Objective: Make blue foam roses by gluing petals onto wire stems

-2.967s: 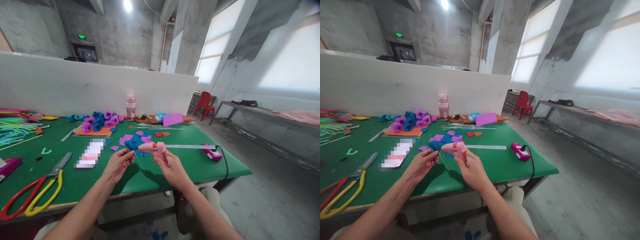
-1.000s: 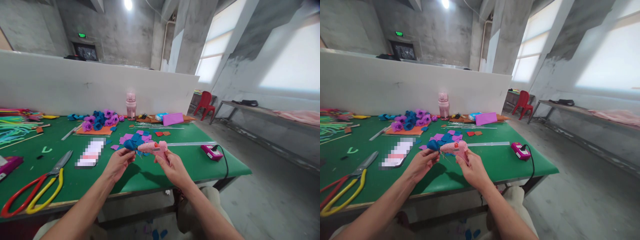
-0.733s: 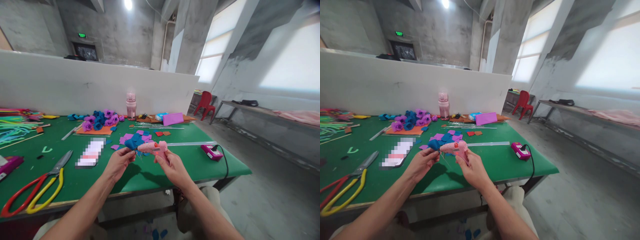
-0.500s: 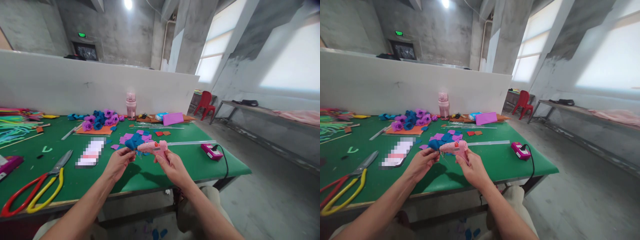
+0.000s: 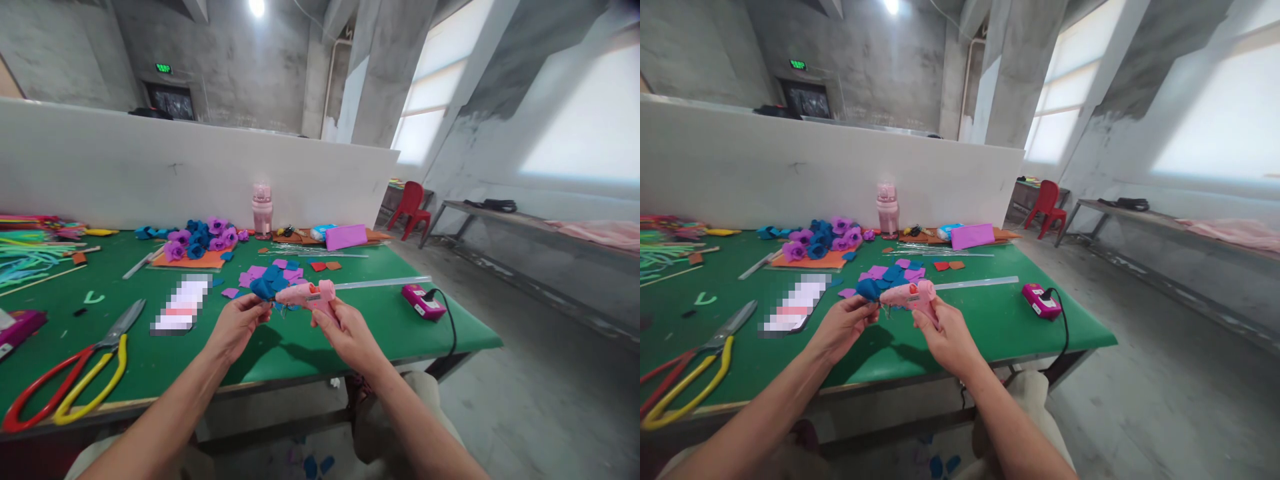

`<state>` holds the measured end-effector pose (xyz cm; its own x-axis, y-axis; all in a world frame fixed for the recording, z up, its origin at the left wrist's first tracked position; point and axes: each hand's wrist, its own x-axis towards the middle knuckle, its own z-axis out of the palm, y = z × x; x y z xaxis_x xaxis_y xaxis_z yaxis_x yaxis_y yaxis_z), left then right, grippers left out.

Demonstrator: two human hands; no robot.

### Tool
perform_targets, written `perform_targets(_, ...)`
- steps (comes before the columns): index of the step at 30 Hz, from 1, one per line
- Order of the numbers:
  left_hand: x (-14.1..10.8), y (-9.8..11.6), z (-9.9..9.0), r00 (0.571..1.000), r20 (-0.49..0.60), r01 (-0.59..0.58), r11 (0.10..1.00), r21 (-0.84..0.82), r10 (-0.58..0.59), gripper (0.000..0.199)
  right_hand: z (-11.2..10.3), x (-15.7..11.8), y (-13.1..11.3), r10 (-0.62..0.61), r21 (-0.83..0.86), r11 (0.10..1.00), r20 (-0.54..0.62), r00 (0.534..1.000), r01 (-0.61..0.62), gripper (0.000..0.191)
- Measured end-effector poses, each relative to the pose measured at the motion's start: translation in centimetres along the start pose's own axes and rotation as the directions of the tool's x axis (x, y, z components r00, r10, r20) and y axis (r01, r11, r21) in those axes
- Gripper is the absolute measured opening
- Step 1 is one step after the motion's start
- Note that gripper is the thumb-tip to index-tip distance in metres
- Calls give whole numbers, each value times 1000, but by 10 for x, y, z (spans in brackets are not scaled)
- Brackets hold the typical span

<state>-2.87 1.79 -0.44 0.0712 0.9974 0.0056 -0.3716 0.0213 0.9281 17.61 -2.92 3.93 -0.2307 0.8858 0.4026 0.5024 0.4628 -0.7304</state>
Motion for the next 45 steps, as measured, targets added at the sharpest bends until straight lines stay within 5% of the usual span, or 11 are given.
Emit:
perform_targets(22,0,-1,1,1000,-16,-18,1000,13,18,16,-5,-1,-1,-35,-57,998,-14,999,34,26)
perform_targets(27,0,1,2,1000,-24,8,1000,-13,-8,17,-5,0,5,78,97,992,-5,997,-77,28)
perform_targets(33,-2,3,2,994,4,107,987,-117,-107,17,-1,5,16,273,615,729,143,951,-301,31)
perform_targets(39,-5,5,3,982,69,188,945,-268,-176,13,-7,10,22,316,788,494,231,920,-368,26)
perform_targets(45,-3,6,2,982,36,187,922,-340,-186,8,-24,15,52,429,736,546,163,888,-399,28)
